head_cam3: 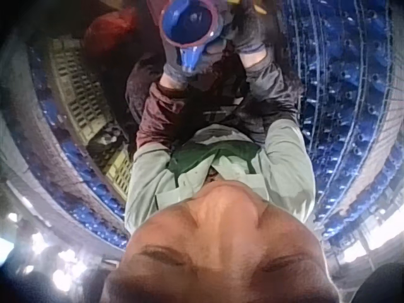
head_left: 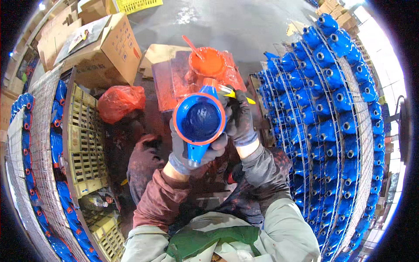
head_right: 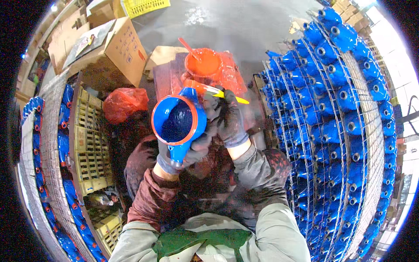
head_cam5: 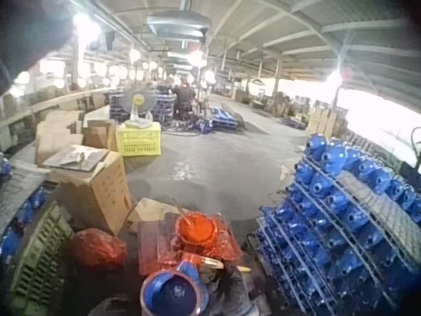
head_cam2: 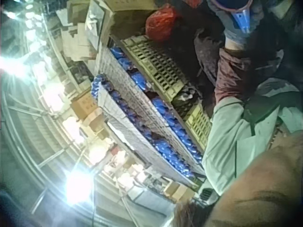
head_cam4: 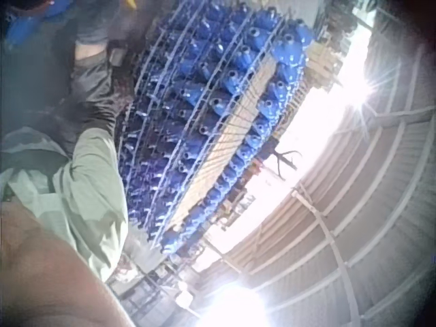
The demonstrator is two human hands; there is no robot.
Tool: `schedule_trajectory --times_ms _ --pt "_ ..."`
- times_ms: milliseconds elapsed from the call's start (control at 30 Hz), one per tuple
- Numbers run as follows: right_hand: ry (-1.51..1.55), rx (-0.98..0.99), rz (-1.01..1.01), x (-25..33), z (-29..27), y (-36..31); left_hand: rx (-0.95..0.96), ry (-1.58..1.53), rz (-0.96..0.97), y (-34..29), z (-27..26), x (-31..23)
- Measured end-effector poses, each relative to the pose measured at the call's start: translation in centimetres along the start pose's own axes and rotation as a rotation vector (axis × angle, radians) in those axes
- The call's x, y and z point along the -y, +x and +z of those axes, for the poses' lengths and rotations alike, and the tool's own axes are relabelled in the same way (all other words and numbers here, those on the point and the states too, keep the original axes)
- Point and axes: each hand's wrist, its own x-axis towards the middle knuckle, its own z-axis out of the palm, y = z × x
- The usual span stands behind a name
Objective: Manually applying red paint to the interior and edges of blue industrial metal components using a brush.
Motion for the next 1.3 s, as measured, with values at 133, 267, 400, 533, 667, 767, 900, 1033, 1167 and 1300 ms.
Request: schedule_trajectory --times_ms 133,267,400,533,667,767,900,1033,1167,1300 --pt "0.051 0.072 -0.098 2.8 0.4 0.4 -0.259 0.298 0.110 -0.8 1.4 -0.2" --pt "-0.142 -0.028 -0.206 4.5 2.6 -1.0 -0.291 0.248 0.110 -0.5 1.0 -0.7" --pt "-0.441 -0.090 -0.487 3.4 5.3 -2.0 -0.715 0.979 0.266 -0.4 -0.2 -0.7" --pt "-1.067 -0.240 -0.614 2.0 6.5 -3.0 -0.786 2.191 0.276 -0.3 -0.5 -0.1" --pt "-1.402 -0.264 -0.707 1.5 6.0 -2.9 -0.733 2.628 0.148 0.0 -0.2 1.0" --pt "-1.710 -0.213 -0.764 1.8 5.7 -2.9 -0.710 2.689 0.092 0.1 0.0 1.5" --pt "-1.924 -0.195 -0.860 2.2 6.2 -3.1 -0.680 2.641 0.163 0.0 -0.1 1.2" --pt "-1.568 -0.214 -0.799 2.3 7.1 -3.6 -0.770 1.857 0.144 -0.1 0.1 0.1" --pt "-1.108 -0.228 -0.777 2.7 7.1 -4.0 -0.663 1.119 0.176 -0.6 0.9 -0.6" --pt "-0.932 -0.041 -0.760 2.9 5.3 -2.8 -0.478 0.682 0.247 -1.2 0.3 -0.1"
